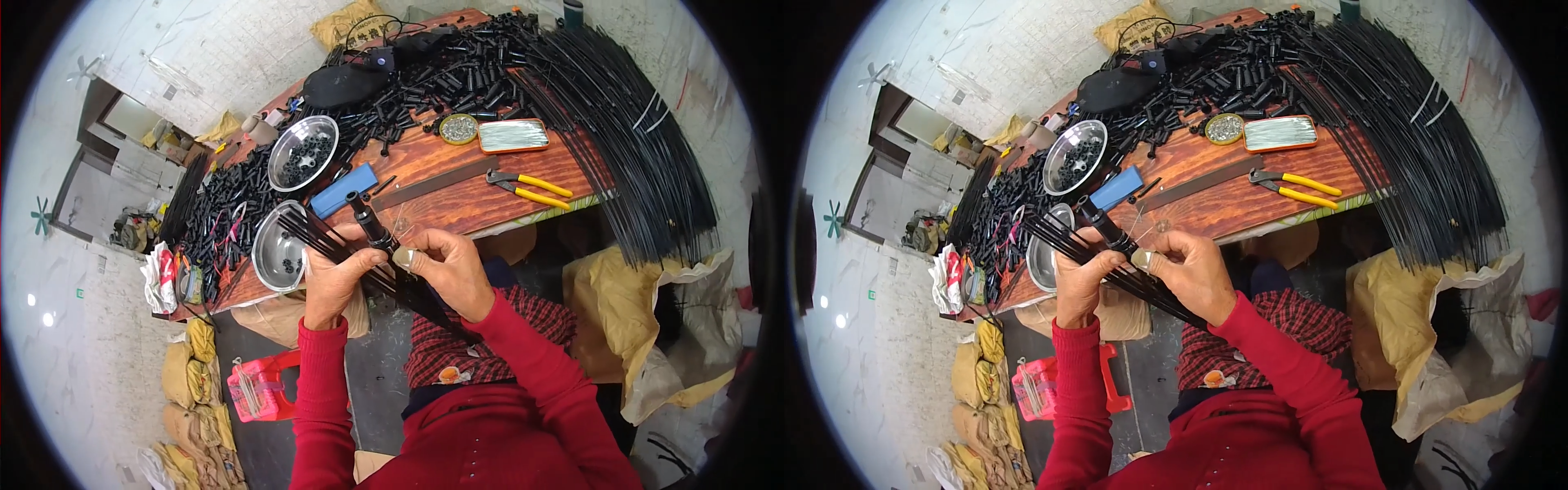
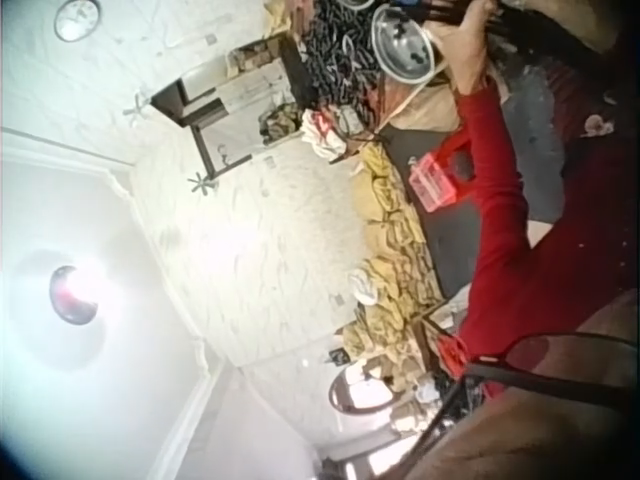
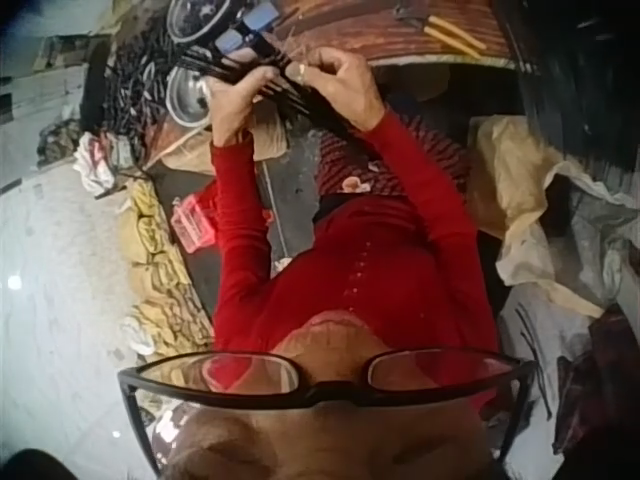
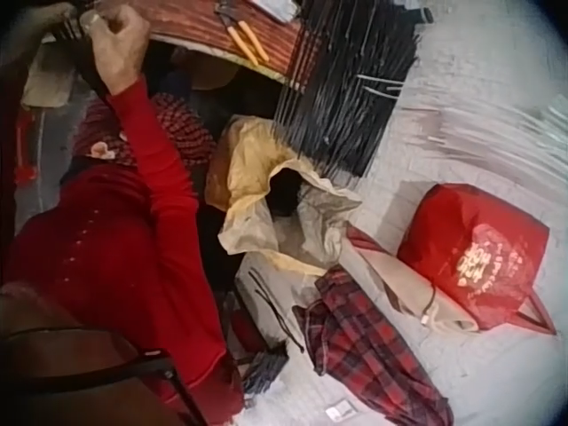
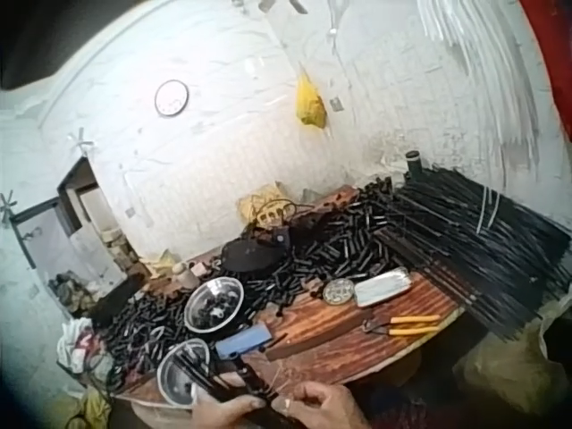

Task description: Assembling electrical cable harnesses by attaching connectors and trimming components using pliers.

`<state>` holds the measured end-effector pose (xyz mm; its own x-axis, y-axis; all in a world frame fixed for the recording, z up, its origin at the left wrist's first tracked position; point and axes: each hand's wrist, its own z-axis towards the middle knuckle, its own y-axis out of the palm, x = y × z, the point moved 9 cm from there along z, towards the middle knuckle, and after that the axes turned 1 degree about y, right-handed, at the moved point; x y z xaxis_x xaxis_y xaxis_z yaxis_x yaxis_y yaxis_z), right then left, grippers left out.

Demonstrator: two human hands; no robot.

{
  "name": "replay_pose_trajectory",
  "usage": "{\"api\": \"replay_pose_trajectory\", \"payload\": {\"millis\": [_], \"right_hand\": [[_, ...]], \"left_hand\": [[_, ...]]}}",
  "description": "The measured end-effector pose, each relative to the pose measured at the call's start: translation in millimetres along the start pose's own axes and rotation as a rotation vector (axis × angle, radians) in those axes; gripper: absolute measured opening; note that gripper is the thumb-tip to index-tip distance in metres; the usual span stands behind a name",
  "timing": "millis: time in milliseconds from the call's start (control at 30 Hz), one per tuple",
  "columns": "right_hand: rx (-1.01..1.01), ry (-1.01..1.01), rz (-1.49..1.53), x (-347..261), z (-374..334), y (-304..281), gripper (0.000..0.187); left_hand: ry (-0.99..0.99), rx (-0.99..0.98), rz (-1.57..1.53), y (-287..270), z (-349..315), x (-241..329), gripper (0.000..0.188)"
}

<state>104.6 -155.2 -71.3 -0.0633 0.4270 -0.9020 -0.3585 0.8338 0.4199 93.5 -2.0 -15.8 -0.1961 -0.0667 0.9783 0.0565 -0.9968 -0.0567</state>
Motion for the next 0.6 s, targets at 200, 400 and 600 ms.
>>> {"api": "replay_pose_trajectory", "payload": {"millis": [200, 400, 600], "right_hand": [[-0.004, -0.045, -0.105, -10, -5, 5, 0.011], [0.052, -0.099, -0.112, -7, -1, 3, 0.011], [0.048, -0.121, -0.276, -16, -4, 7, 0.011]], "left_hand": [[-0.014, 0.003, -0.013, -1, 0, -2, 0.025], [-0.048, 0.003, -0.028, -1, 2, -4, 0.023], [-0.011, -0.01, -0.041, 0, 2, -1, 0.02]]}}
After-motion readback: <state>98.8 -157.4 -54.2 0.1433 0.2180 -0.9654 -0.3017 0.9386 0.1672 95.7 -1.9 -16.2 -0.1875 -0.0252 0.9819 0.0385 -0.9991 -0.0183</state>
